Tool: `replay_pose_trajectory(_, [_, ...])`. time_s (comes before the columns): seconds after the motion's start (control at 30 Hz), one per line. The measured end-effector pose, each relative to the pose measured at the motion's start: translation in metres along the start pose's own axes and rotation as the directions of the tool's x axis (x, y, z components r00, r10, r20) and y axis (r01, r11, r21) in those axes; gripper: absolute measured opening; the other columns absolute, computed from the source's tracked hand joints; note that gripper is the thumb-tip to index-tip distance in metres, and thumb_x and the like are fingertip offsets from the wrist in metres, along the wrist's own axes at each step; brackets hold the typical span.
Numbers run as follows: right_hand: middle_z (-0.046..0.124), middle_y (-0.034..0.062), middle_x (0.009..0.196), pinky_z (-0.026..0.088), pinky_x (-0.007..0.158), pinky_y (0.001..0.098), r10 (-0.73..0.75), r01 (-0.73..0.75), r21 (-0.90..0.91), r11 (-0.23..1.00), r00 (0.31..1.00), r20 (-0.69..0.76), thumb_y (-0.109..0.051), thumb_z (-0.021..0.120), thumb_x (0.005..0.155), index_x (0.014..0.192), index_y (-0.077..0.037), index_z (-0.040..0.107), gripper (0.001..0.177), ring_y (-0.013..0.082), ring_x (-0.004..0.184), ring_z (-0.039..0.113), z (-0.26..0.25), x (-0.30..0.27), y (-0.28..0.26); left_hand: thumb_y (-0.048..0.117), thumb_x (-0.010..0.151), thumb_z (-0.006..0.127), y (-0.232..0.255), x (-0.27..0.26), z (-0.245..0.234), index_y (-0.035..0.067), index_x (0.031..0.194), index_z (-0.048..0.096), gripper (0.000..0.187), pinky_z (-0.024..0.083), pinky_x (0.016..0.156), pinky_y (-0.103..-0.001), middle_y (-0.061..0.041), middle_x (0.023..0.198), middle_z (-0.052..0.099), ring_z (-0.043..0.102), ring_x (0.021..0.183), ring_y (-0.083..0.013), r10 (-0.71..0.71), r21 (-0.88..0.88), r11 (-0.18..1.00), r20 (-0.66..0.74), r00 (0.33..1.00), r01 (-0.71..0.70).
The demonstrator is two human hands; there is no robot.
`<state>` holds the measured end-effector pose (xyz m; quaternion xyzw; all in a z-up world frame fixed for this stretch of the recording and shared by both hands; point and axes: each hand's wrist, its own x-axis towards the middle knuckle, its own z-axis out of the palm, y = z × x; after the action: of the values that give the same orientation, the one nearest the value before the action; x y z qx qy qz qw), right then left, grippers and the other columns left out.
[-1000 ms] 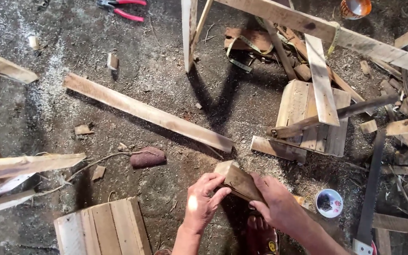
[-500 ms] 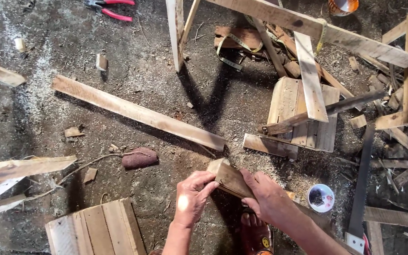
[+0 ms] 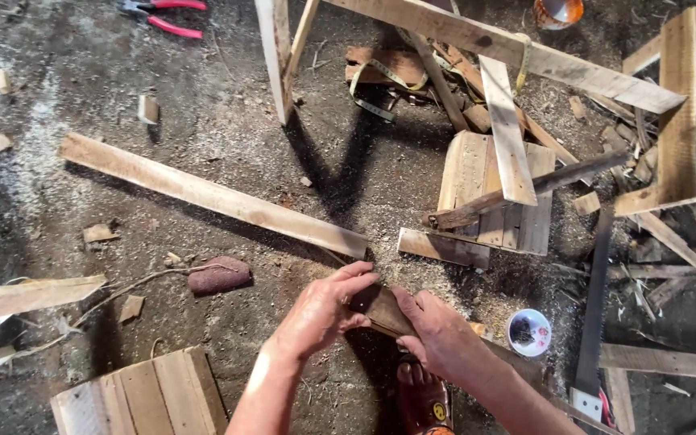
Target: Assembling wooden components by hammering nails into joints on a workshop floor.
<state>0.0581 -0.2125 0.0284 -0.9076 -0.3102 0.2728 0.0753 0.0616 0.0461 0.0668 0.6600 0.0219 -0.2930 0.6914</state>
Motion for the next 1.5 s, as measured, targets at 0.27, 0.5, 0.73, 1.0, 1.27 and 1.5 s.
replay_pose_trajectory(0.27, [0.047, 0.0065, 0.102, 0.054, 0.08, 0.034, 0.037, -0.037, 0.006, 0.999, 0.996, 0.084, -0.035, 0.079, 0.091, 0.163, -0.023, -0.009, 0.114, 0.0173, 0.085, 0.051, -0.007, 0.002, -0.003, 0.008, 0.074, 0.083, 0.057, -0.006, -0.005, 0.033, 0.144, 0.053, 0.08, 0.026, 0.126, -0.038, 0.017, 0.158, 0.047, 0.043, 0.144, -0.0004, -0.192, 0.44, 0.877, -0.046, 0.98, 0.192])
replay_pose_trajectory(0.5, [0.049, 0.0076, 0.099, 0.051, 0.08, 0.0342, -0.004, 0.004, -0.015, 1.0, 1.0, 0.014, -0.034, 0.083, 0.088, 0.162, -0.021, -0.012, 0.121, 0.0192, 0.084, 0.05, 0.004, 0.001, -0.003, 0.003, 0.064, 0.09, 0.003, 0.002, -0.007, 0.019, 0.135, 0.064, 0.077, 0.033, 0.12, -0.037, -0.005, 0.152, 0.053, 0.055, 0.135, -0.0198, 0.182, 0.488, 0.859, -0.004, 0.983, -0.157])
replay_pose_trajectory(0.73, [0.053, 0.0101, 0.099, 0.051, 0.077, 0.0367, -0.092, 0.095, 0.015, 0.995, 0.981, -0.171, -0.027, 0.084, 0.087, 0.161, -0.023, -0.015, 0.123, 0.0229, 0.082, 0.052, 0.023, 0.0, 0.002, 0.051, 0.061, 0.079, 0.002, -0.028, 0.062, 0.023, 0.161, 0.012, 0.123, 0.023, 0.123, -0.056, -0.005, 0.17, 0.02, 0.024, 0.155, -0.0276, -0.174, -0.021, 0.982, -0.503, 0.847, 0.189])
replay_pose_trajectory(1.0, [0.057, 0.0073, 0.092, 0.051, 0.073, 0.0367, -0.132, 0.152, 0.045, 0.987, 0.945, -0.3, -0.018, 0.084, 0.084, 0.159, -0.028, -0.017, 0.126, 0.0211, 0.079, 0.055, 0.027, 0.005, -0.002, 0.04, 0.092, 0.06, -0.082, 0.035, 0.116, 0.009, 0.161, 0.011, 0.09, 0.013, 0.128, -0.046, -0.015, 0.169, 0.01, 0.011, 0.157, -0.0314, -0.249, -0.28, 0.96, -0.824, 0.509, 0.017])
replay_pose_trajectory(1.27, [0.055, 0.0041, 0.097, 0.053, 0.077, 0.0329, -0.101, 0.125, 0.092, 0.988, 0.967, -0.236, -0.017, 0.084, 0.085, 0.158, -0.033, -0.018, 0.126, 0.0169, 0.081, 0.053, 0.024, 0.003, 0.001, 0.045, 0.083, 0.069, -0.134, 0.061, 0.119, 0.008, 0.122, 0.057, 0.055, 0.05, 0.096, -0.045, -0.016, 0.12, 0.054, 0.054, 0.115, -0.0276, 0.104, -0.038, 0.931, -0.925, 0.365, -0.362])
replay_pose_trajectory(1.5, [0.055, 0.0047, 0.095, 0.052, 0.072, 0.0291, -0.123, 0.143, 0.073, 0.987, 0.966, -0.229, -0.019, 0.082, 0.085, 0.16, -0.027, -0.015, 0.122, 0.016, 0.078, 0.052, 0.023, 0.001, 0.0, 0.048, 0.083, 0.07, -0.136, 0.059, 0.122, 0.006, 0.124, 0.056, 0.06, 0.048, 0.1, -0.046, -0.017, 0.122, 0.056, 0.052, 0.118, -0.0283, 0.14, 0.004, 0.934, -0.925, 0.354, -0.357])
